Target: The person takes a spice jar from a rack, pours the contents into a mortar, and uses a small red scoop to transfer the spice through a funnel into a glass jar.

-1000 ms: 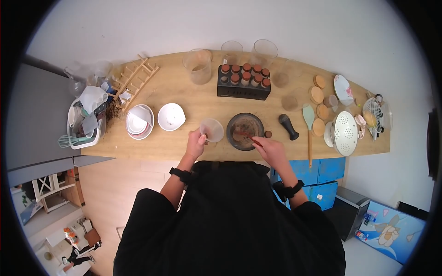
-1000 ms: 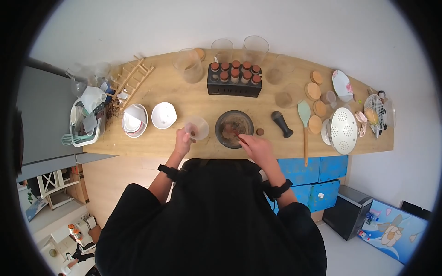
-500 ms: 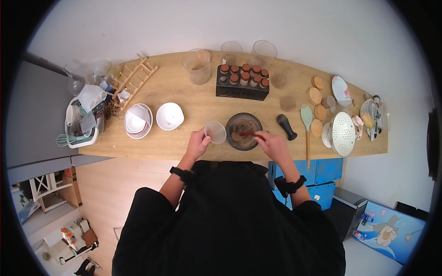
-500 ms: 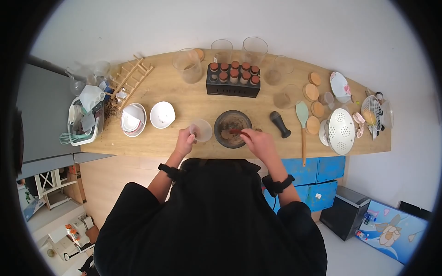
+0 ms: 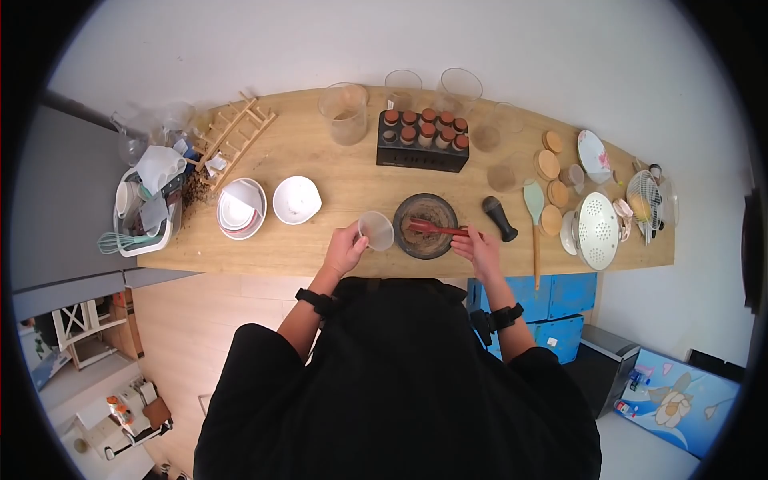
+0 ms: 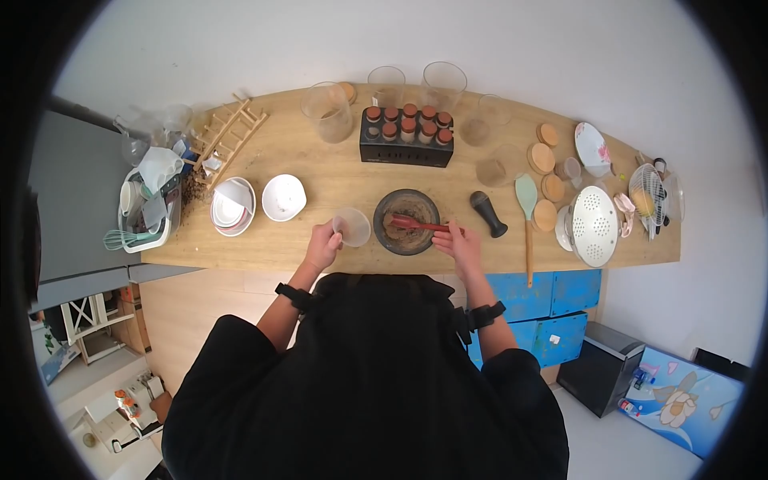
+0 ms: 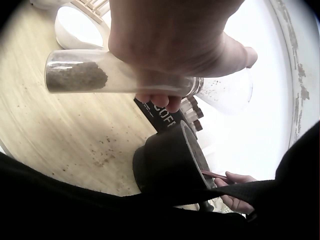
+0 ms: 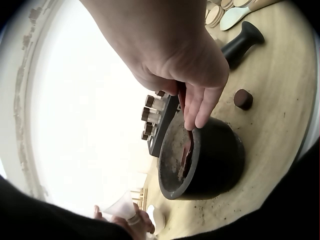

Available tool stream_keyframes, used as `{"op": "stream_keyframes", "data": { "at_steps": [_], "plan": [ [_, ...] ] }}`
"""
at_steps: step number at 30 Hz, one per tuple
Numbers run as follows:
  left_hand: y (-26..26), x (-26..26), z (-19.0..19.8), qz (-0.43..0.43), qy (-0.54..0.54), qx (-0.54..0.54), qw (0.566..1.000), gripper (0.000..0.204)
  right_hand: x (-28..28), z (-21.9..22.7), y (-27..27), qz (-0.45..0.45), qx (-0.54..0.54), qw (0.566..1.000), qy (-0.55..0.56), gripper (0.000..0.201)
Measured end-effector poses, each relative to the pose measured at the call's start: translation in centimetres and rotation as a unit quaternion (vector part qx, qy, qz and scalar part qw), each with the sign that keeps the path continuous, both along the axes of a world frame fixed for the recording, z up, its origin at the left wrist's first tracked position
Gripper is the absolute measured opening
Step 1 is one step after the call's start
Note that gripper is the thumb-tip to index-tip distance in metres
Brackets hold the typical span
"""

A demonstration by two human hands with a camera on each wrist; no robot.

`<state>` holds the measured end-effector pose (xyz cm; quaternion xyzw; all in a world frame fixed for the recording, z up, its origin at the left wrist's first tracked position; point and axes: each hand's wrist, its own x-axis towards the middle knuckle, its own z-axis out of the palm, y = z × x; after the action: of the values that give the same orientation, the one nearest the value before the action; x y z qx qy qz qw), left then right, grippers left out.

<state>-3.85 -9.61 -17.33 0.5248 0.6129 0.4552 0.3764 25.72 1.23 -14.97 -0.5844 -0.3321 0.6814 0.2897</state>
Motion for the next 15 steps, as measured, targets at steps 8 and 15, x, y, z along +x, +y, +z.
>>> {"op": "stream_keyframes", "data": {
  "at_steps": [8,15],
  "plan": [
    [0.2,-0.1,-0.2,-0.003,0.012,-0.003,1.0,0.052,0.4,-0.3,-0.5,-0.001,-0.016,0.999,0.052,0.035],
    [2.0,0.5,-1.4,-0.014,0.069,0.045,0.996,0.053,2.2,2.5,-1.0,-0.025,0.02,0.992,0.118,0.032]
  ]
}}
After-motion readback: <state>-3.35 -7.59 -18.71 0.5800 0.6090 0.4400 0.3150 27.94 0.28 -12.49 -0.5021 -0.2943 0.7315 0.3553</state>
